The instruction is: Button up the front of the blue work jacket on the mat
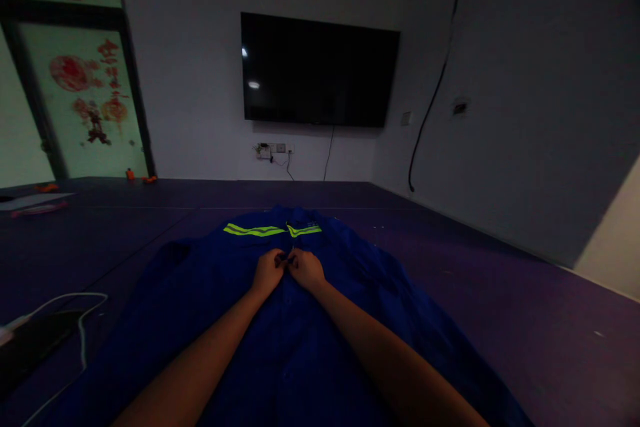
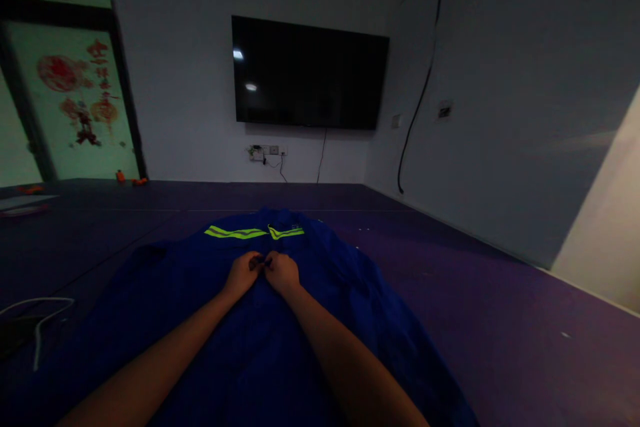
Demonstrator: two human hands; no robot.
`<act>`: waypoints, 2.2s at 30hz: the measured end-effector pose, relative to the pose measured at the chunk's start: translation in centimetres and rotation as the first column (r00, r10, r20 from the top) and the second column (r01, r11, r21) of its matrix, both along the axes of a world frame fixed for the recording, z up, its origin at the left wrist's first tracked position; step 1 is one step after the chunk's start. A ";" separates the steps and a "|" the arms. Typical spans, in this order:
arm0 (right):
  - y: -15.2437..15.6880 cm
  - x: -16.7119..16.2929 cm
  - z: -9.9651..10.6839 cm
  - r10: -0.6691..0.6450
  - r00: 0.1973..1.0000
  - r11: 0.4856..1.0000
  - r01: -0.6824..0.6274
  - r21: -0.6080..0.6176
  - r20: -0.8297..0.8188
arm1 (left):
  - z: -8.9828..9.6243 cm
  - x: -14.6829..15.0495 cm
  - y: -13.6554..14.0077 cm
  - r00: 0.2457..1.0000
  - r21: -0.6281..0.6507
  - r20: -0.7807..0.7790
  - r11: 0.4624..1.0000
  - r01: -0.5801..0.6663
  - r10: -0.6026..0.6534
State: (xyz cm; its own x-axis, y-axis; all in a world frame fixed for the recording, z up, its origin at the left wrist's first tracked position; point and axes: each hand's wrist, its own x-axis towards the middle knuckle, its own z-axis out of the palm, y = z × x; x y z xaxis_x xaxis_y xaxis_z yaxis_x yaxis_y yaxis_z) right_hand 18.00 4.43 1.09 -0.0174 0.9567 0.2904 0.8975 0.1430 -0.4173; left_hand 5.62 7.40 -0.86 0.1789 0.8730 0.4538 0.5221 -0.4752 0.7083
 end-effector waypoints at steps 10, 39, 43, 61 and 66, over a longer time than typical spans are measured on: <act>0.1 0.0 -0.2 0.010 1.000 1.000 -0.011 0.022 0.020 | -0.2 0.0 0.1 1.000 -0.009 0.007 1.000 0.009 -0.009; 0.0 0.1 -0.2 0.000 0.999 1.000 -0.001 0.021 0.052 | -0.1 0.1 -0.1 1.000 -0.016 0.012 1.000 0.000 0.001; 0.0 0.0 -0.1 -0.002 0.999 1.000 0.002 0.010 0.036 | 0.1 0.0 -0.2 1.000 -0.023 0.004 1.000 0.003 -0.003; -0.1 -0.1 -0.1 -0.029 0.998 1.000 0.029 -0.001 0.064 | 0.3 0.1 -0.1 1.000 -0.014 -0.027 1.000 -0.012 0.012; -0.2 -0.2 0.0 -0.030 0.997 1.000 0.030 -0.001 0.076 | 0.1 0.1 0.0 1.000 0.007 -0.018 1.000 -0.023 0.023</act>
State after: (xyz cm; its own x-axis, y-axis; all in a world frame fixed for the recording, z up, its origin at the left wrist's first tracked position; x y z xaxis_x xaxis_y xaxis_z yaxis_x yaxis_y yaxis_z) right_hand 17.83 4.20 1.06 -0.0105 0.9577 0.2875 0.9303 0.1148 -0.3484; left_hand 5.69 7.37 -0.80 0.1666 0.8737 0.4570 0.5455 -0.4678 0.6954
